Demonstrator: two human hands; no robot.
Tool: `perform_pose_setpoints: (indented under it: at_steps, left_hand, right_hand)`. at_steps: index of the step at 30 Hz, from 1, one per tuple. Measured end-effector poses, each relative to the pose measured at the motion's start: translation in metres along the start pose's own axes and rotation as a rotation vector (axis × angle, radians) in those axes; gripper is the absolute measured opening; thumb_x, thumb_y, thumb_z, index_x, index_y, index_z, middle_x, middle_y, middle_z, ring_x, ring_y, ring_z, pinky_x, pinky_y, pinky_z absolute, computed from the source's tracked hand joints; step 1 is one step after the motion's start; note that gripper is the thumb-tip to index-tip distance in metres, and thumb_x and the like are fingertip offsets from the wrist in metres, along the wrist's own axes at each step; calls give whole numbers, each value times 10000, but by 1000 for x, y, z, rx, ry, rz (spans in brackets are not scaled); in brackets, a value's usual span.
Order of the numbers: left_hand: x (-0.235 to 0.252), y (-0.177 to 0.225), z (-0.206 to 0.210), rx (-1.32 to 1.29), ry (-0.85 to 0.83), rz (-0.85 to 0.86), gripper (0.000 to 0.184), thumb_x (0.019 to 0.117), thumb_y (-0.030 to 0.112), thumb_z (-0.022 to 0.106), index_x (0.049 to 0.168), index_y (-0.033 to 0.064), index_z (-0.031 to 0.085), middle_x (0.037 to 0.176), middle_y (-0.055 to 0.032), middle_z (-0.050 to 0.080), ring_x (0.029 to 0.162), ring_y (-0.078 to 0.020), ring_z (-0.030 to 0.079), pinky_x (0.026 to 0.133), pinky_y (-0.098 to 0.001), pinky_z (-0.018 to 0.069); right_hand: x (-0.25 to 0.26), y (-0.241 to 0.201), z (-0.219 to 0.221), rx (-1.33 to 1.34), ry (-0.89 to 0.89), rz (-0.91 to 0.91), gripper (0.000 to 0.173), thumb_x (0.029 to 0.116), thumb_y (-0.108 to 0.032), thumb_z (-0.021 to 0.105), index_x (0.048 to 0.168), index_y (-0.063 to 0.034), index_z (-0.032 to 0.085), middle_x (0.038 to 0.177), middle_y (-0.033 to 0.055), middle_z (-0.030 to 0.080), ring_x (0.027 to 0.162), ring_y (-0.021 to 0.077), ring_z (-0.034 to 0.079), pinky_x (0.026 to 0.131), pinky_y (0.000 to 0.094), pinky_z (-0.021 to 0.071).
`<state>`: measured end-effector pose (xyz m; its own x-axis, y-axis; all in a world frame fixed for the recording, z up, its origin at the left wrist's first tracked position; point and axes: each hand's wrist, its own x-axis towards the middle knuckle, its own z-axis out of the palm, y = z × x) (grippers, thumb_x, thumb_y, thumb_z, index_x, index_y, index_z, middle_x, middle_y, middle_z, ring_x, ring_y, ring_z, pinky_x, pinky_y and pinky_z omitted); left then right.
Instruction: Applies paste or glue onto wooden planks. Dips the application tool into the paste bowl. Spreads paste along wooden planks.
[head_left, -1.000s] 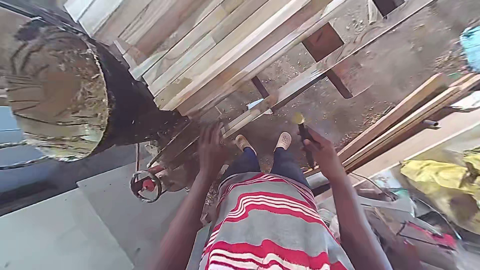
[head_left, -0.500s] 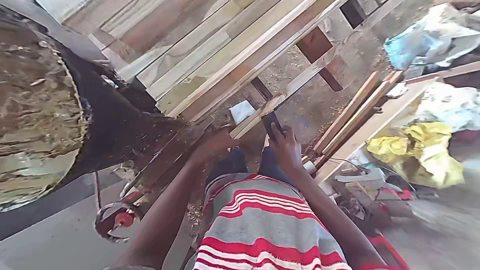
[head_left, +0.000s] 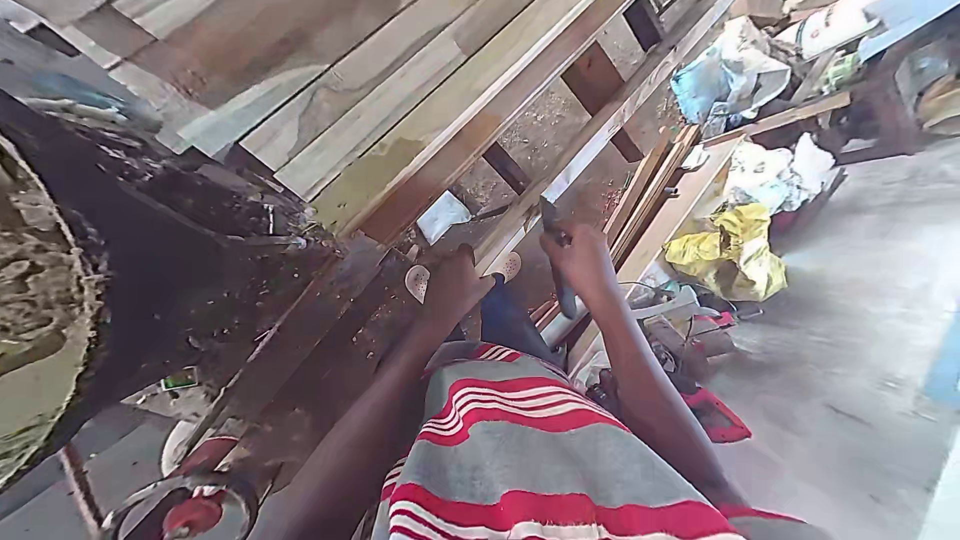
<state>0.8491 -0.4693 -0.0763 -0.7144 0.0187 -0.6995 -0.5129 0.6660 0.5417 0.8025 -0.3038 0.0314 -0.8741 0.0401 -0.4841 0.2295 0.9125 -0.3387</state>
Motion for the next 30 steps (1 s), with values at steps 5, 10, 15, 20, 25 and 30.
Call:
perform_pose_setpoints:
  at_steps: [5,10,15,20,25,30]
  left_hand:
    - [-3,0,-9,7,-45,54,509,890,230,773,1261,-40,554,1029,-285,679,986,-465,684,835,-651,531]
    - [15,-16,-20,-207,-302,103,491,931,136,743,1353,-11,538,956,-156,650,765,-205,627,726,-389,546]
    - [9,-45,-12,-1054,-524,-96,136,1001,63,487,975,58,620,674,10,607,544,-34,570,526,-159,496]
    - [40,-73,12,-1351,-954,44,197,976,200,477,973,59,614,714,12,593,563,-34,580,518,-152,500]
    - [41,-72,15,-1275,-945,26,177,945,237,507,969,91,604,714,27,581,555,-25,569,501,-152,492]
    - [27,-59,6,-1109,-761,-16,207,1023,180,436,982,76,611,736,-2,631,590,-45,615,543,-167,533]
  right_hand:
    - [-31,-14,18,-134,-180,56,432,1034,-373,613,1337,-70,672,1155,195,695,1072,358,676,905,563,540]
    - [-34,6,-2,-77,-279,42,430,1016,-386,645,1328,-93,694,1167,183,717,1105,338,675,955,559,513]
    - [-4,52,-16,207,-140,-84,430,1029,-299,652,1413,-112,602,1042,142,731,696,217,697,644,427,600]
    - [40,58,-5,129,22,-291,535,1001,-269,687,1496,-130,541,1257,216,654,1008,355,686,852,557,556]
    - [46,55,22,-62,76,-330,569,969,-215,717,1500,-117,537,1284,266,600,952,429,682,766,592,571]
    - [1,46,27,-257,-178,-130,614,1002,-339,674,1556,-172,470,1391,247,531,1021,406,670,854,553,566]
